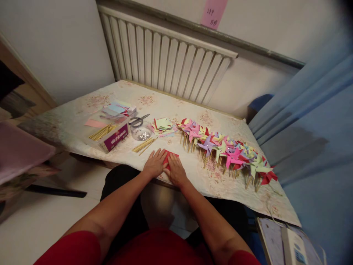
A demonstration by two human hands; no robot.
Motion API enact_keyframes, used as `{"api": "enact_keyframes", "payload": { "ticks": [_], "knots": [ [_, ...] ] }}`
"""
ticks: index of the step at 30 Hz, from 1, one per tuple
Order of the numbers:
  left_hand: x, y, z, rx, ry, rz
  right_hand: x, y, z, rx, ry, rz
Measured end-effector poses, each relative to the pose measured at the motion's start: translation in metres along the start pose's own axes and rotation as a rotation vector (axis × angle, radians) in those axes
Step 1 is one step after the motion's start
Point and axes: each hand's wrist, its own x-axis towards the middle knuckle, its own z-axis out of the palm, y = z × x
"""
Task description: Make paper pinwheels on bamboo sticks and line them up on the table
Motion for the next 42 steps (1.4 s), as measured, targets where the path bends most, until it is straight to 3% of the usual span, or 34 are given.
{"api": "enact_keyframes", "payload": {
  "ticks": [8, 21, 30, 42],
  "knots": [
    [0.002, -0.001, 0.003, 0.003, -0.005, 0.0, 0.0, 0.01, -0.009, -0.099, -0.06, 0.049],
    [-0.006, -0.011, 0.001, 0.032, 0.011, 0.003, -0.016, 0.017, -0.013, -0.079, 0.066, 0.172],
    [-0.006, -0.011, 0.004, 0.05, 0.033, 0.01, -0.003, 0.006, -0.013, -0.038, 0.013, -0.11],
    [-0.007, -0.018, 0.005, 0.045, 0.017, 0.013, -0.008, 0.01, -0.011, -0.1, -0.034, 0.036]
  ]
}}
